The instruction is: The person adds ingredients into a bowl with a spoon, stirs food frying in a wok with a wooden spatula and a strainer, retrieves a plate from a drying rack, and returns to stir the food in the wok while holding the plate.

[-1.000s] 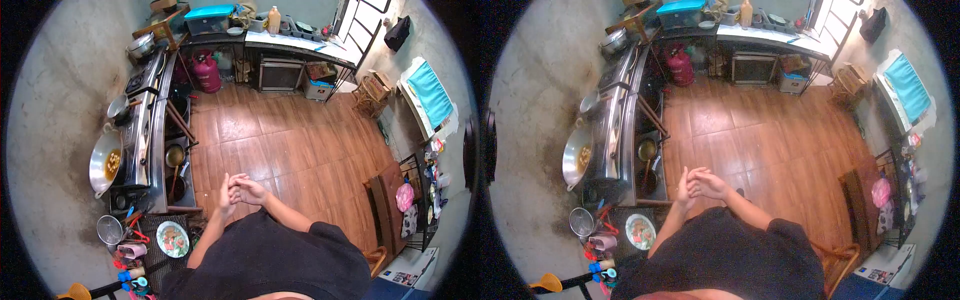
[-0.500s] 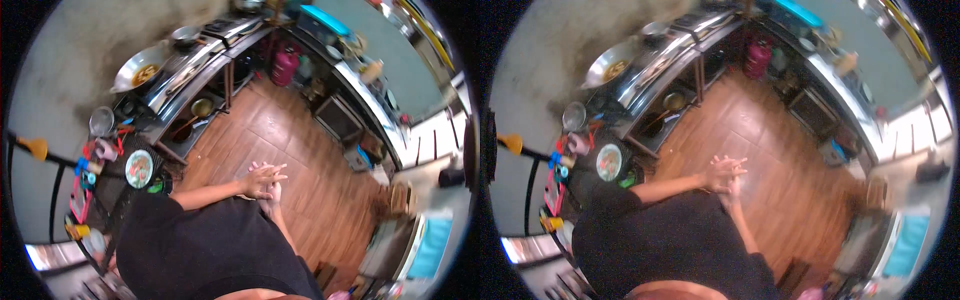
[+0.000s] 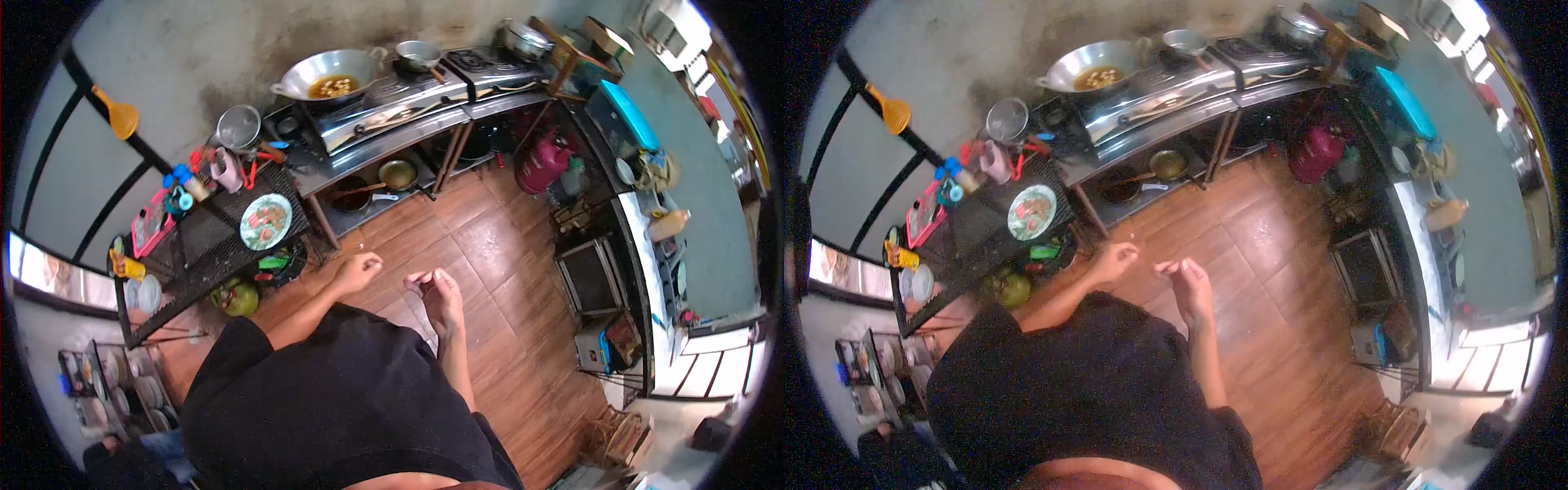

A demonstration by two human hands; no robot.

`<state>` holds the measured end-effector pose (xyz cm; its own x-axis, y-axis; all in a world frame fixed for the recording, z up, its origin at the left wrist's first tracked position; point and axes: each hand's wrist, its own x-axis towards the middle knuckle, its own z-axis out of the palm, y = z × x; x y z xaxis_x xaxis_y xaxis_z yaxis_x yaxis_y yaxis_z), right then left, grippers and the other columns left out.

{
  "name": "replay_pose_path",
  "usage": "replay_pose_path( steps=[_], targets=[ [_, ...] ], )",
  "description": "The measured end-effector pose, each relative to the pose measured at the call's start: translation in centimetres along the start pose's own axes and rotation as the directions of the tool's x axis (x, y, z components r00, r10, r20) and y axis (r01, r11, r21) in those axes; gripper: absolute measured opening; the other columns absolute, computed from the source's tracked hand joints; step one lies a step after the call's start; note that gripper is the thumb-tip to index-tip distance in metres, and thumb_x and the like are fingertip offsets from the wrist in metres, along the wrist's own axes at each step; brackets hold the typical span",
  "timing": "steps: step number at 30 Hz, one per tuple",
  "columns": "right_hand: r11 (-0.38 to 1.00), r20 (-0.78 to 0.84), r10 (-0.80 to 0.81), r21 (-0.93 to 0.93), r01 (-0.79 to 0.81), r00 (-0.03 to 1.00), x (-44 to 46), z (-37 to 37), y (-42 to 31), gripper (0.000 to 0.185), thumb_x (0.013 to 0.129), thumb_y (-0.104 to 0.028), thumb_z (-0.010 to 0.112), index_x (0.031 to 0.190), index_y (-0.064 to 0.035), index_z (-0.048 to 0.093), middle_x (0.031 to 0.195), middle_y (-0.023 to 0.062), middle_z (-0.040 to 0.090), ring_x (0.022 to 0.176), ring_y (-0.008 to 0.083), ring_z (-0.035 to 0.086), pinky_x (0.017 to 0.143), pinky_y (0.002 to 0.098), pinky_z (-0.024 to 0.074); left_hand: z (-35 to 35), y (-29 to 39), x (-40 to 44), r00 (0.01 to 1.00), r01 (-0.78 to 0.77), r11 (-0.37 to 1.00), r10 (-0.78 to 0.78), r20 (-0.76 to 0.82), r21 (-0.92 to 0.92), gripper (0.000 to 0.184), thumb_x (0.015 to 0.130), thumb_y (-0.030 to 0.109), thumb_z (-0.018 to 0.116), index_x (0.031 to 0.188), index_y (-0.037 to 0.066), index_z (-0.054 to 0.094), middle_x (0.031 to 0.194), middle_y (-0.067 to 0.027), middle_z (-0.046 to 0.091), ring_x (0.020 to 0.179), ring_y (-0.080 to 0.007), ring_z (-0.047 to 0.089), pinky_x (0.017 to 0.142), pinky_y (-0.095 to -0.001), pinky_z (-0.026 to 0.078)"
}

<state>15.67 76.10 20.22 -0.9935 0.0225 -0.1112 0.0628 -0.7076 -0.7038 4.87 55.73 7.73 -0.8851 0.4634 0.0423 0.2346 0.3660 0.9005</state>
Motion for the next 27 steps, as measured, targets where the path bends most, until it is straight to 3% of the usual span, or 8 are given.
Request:
replay_pose_path(
  steps=[2, 8, 12, 15, 20, 22, 23, 27],
  targets=[
    [0.997, -0.02, 0.036, -0.062, -0.037, 0.999, 1.0, -0.6, 1.6, 0.028, 0.095, -0.027, 0.051, 0.079, -0.0047, 0.056, 0.094, 0.0152, 0.066, 0.09, 0.026, 0.063, 0.087, 0.0403, 0.0479, -2.6, -3.4, -2.7, 0.983, 0.139, 0.936, -0.169, -0.066, -0.324, 0.014, 0.091, 0.009, 0.053, 0.092, -0.001, 0.063, 0.078, -0.0073, 0.066, 0.069, -0.0139, 0.063, 0.062, -0.0259, 0.05],
    [0.986, -0.096, 0.151, -0.058, -0.157, 0.984, 2.5, -2.1, 6.5, 0.025, 0.096, -0.024, 0.05, 0.079, -0.0067, 0.054, 0.089, 0.0123, 0.065, 0.087, 0.0258, 0.064, 0.083, 0.0404, 0.0504, -9.9, -7.5, -7.9, 0.776, 0.487, 0.727, -0.614, -0.141, -0.484, 0.019, 0.095, 0.019, 0.049, 0.086, 0.004, 0.058, 0.078, -0.006, 0.066, 0.069, -0.013, 0.063, 0.057, -0.025, 0.049],
    [0.959, -0.25, 0.182, -0.17, -0.229, 0.951, 3.1, 0.6, 9.0, 0.017, 0.092, -0.021, 0.057, 0.095, -0.0052, 0.055, 0.095, 0.0131, 0.064, 0.089, 0.0227, 0.063, 0.08, 0.0334, 0.0504, -13.6, -8.9, -7.8, 0.768, 0.516, 0.706, -0.632, -0.104, -0.485, 0.024, 0.096, 0.025, 0.046, 0.084, 0.007, 0.056, 0.078, -0.0053, 0.066, 0.068, -0.0123, 0.063, 0.056, -0.0259, 0.047],
    [0.945, -0.32, 0.197, -0.19, -0.266, 0.927, 4.3, 1.9, 11.5, 0.018, 0.092, -0.023, 0.058, 0.092, -0.0054, 0.056, 0.093, 0.0127, 0.064, 0.089, 0.0222, 0.064, 0.079, 0.0336, 0.0501, -16.7, -9.8, -6.7, 0.809, 0.482, 0.767, -0.575, -0.121, -0.425, 0.03, 0.096, 0.029, 0.047, 0.081, 0.006, 0.056, 0.074, -0.0057, 0.066, 0.065, -0.0129, 0.063, 0.055, -0.0261, 0.047],
    [0.945, -0.22, 0.214, -0.198, -0.259, 0.952, 8.1, 4.2, 16.5, 0.027, 0.094, -0.033, 0.055, 0.087, -0.0061, 0.056, 0.087, 0.009, 0.063, 0.085, 0.0245, 0.064, 0.079, 0.0353, 0.0493, -21.8, -11.4, -5.3, 0.846, 0.44, 0.823, -0.514, -0.141, -0.359, 0.032, 0.095, 0.03, 0.05, 0.095, 0.002, 0.064, 0.078, -0.0066, 0.067, 0.068, -0.0117, 0.062, 0.059, -0.0247, 0.048],
    [0.906, -0.248, 0.242, -0.288, -0.31, 0.938, 9.5, 5.5, 18.4, 0.025, 0.093, -0.03, 0.055, 0.088, -0.0058, 0.056, 0.091, 0.0106, 0.065, 0.086, 0.0238, 0.064, 0.079, 0.035, 0.0498, -23.0, -12.6, -5.6, 0.842, 0.354, 0.813, -0.493, -0.221, -0.463, 0.022, 0.092, 0.021, 0.053, 0.094, 0.002, 0.065, 0.081, -0.0056, 0.068, 0.066, -0.0103, 0.061, 0.056, -0.0238, 0.047],
    [0.873, -0.267, 0.259, -0.346, -0.344, 0.928, 10.4, 7.2, 18.8, 0.02, 0.093, -0.025, 0.055, 0.088, -0.0055, 0.056, 0.097, 0.0124, 0.066, 0.088, 0.0223, 0.065, 0.079, 0.0344, 0.0503, -24.0, -11.7, -6.1, 0.812, 0.351, 0.776, -0.531, -0.242, -0.525, 0.023, 0.091, 0.019, 0.054, 0.108, 0.005, 0.062, 0.089, -0.0059, 0.068, 0.069, -0.0114, 0.063, 0.057, -0.0239, 0.047],
    [0.781, -0.132, 0.37, -0.493, -0.384, 0.92, 14.1, 10.2, 20.5, 0.018, 0.094, -0.023, 0.055, 0.088, -0.0059, 0.057, 0.093, 0.0107, 0.066, 0.086, 0.0195, 0.064, 0.079, 0.0329, 0.0505, -26.9, -14.1, -9.0, 0.748, 0.411, 0.662, -0.638, -0.184, -0.626, 0.027, 0.091, 0.02, 0.055, 0.114, 0.007, 0.059, 0.093, -0.0075, 0.068, 0.074, -0.0133, 0.064, 0.06, -0.024, 0.048]
  ],
)
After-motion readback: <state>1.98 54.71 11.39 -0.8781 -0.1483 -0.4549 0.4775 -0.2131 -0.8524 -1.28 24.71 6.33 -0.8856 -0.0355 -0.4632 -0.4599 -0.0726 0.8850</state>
